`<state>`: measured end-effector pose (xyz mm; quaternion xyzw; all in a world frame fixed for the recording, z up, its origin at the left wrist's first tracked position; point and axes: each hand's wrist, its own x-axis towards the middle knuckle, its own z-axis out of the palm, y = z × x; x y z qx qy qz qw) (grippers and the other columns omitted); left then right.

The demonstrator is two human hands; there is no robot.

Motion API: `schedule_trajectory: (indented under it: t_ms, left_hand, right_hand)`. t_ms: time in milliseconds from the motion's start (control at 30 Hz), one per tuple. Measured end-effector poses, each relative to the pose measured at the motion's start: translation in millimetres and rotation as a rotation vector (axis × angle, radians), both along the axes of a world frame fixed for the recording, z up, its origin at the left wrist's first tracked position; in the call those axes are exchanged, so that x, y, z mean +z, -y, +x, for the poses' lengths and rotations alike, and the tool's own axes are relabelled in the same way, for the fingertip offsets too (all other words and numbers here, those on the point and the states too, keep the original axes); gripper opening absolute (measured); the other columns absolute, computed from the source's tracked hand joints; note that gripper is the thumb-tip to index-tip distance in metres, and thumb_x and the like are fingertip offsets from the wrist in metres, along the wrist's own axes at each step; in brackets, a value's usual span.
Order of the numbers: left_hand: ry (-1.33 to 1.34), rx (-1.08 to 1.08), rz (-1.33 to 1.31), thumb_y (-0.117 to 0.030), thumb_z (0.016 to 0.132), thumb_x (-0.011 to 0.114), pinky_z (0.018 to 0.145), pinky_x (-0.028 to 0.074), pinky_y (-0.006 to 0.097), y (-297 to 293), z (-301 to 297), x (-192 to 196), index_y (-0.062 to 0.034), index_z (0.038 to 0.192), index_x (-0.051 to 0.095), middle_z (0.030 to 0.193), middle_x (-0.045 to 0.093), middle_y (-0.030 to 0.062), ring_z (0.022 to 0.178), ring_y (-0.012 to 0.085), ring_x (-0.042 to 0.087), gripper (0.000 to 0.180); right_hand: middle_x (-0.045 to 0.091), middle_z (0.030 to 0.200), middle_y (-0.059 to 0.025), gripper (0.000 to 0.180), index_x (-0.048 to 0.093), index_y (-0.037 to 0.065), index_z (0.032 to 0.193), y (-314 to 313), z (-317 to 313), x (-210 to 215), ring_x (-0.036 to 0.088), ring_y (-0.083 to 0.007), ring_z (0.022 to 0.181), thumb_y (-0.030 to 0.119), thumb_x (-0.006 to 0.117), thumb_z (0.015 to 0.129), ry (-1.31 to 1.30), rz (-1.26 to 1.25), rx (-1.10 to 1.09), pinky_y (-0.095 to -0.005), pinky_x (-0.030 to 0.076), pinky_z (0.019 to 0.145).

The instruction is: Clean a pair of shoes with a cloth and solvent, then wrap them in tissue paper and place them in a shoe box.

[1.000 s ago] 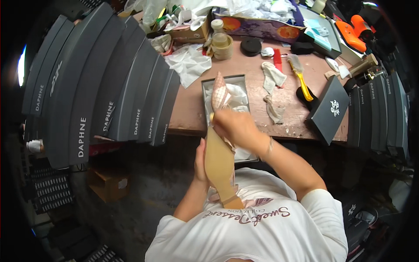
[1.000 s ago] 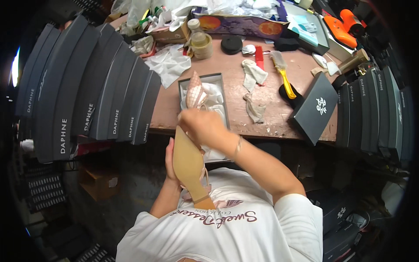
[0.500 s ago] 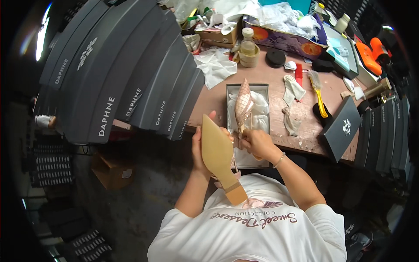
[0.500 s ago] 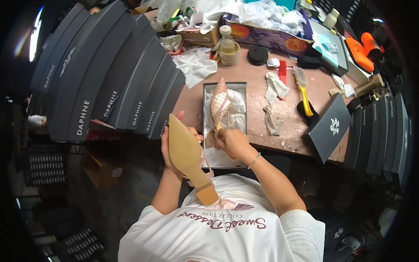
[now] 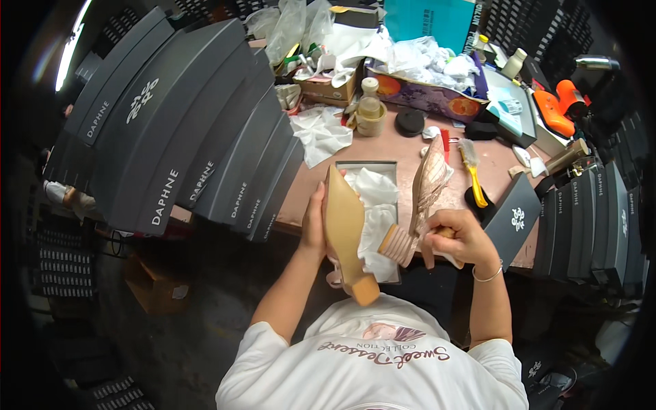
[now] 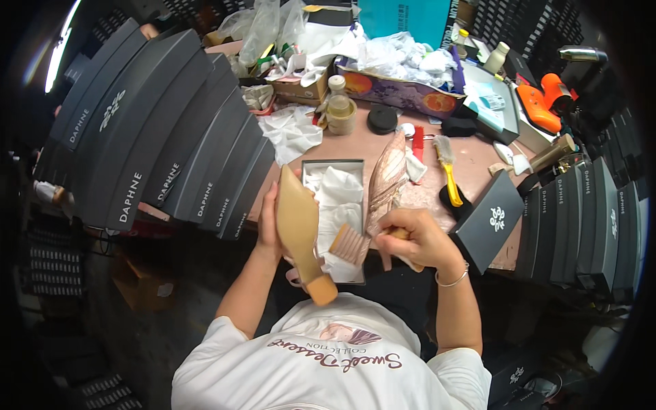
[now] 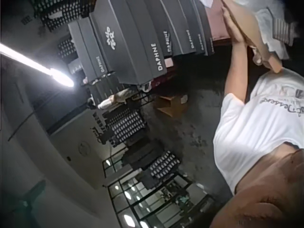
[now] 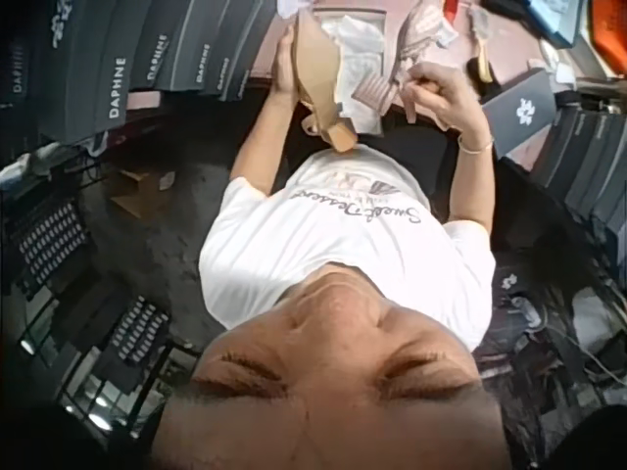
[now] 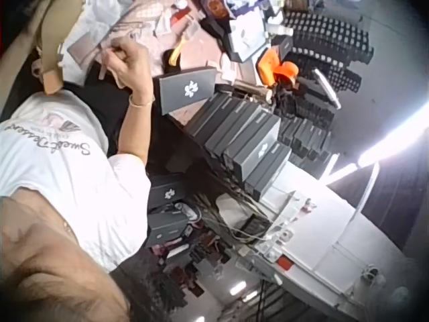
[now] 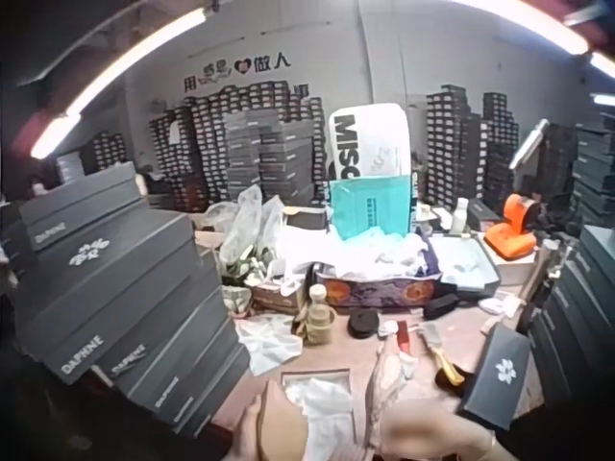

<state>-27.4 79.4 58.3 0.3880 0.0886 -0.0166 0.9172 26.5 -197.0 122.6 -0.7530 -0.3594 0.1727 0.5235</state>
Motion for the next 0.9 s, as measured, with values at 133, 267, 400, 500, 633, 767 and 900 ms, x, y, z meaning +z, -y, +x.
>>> schedule_trajectory:
  t_ms: [133,267,400,500,633,767,900]
  left_hand:
    - [0.263,0.249,1.108,-0.047,0.099,0.034,0.098,0.041,0.033,2.0,33.4,-26.5,-0.0014,0.14,0.037,0.135,0.047,0.0191,0.122,0.0241,0.048,0.062]
    - [0.054,-0.173,-0.157,-0.056,0.097,0.03,0.096,0.043,0.037,35.4,18.4,-22.1,-0.0018,0.138,0.039,0.129,0.053,0.0164,0.12,0.0231,0.05,0.068]
    - [-0.06,-0.215,-0.535,-0.067,0.087,0.042,0.097,0.046,0.044,68.1,-17.4,-0.3,-0.0053,0.138,0.037,0.123,0.054,0.0184,0.114,0.0315,0.054,0.08]
    - [-0.003,-0.037,-0.742,-0.063,0.088,0.041,0.096,0.047,0.046,64.0,-25.9,17.2,-0.0026,0.137,0.039,0.126,0.052,0.0201,0.108,0.034,0.057,0.078]
    - [-0.003,-0.146,-0.433,-0.062,0.087,0.041,0.097,0.045,0.053,44.0,-35.3,-3.9,-0.0077,0.139,0.038,0.129,0.05,0.0188,0.113,0.0342,0.055,0.075]
    - [-0.17,0.036,-0.618,-0.06,0.088,0.038,0.087,0.051,0.052,41.5,-47.9,-12.8,-0.0073,0.139,0.038,0.115,0.058,0.0179,0.103,0.0322,0.06,0.073]
    - [-0.144,-0.052,-0.407,-0.062,0.088,0.035,0.084,0.054,0.043,44.1,-56.6,-13.1,0.0042,0.116,0.054,0.102,0.062,0.0209,0.093,0.0324,0.064,0.075]
  right_hand:
    - [0.061,0.067,-0.0073,0.012,0.06,0.0,0.082,-14.5,-12.1,17.7,0.056,-0.0124,0.057,0.011,0.067,0.083,0.024,0.084,0.123,-0.0261,0.043,0.054]
    - [0.058,0.067,-0.007,0.015,0.064,0.0,0.079,-40.7,-27.9,16.7,0.055,-0.0187,0.057,0.01,0.075,0.074,-0.007,0.278,0.261,-0.0295,0.04,0.054]
    - [0.06,0.072,-0.0035,0.014,0.066,0.0,0.086,-54.3,-49.1,-19.5,0.056,-0.014,0.067,0.007,0.073,0.076,-0.278,0.473,0.345,-0.0267,0.042,0.061]
    - [0.06,0.077,0.0012,0.015,0.065,0.0,0.091,-41.8,-82.2,-87.4,0.054,-0.0076,0.073,0.008,0.071,0.079,-0.771,0.389,0.095,-0.0231,0.043,0.065]
    - [0.061,0.082,0.0029,0.016,0.064,0.0,0.096,-31.1,-105.8,-106.4,0.051,-0.0045,0.074,0.011,0.067,0.085,-0.848,0.272,0.082,-0.0203,0.043,0.067]
    - [0.06,0.081,0.0019,0.016,0.064,0.0,0.095,-27.2,-96.9,-96.7,0.051,-0.0046,0.074,0.014,0.066,0.087,-0.736,0.094,0.186,-0.0215,0.043,0.067]
    - [0.061,0.081,-0.0002,0.019,0.062,0.001,0.098,-25.0,-106.0,-100.0,0.052,-0.0058,0.075,0.016,0.067,0.086,-0.711,0.039,0.227,-0.0224,0.044,0.068]
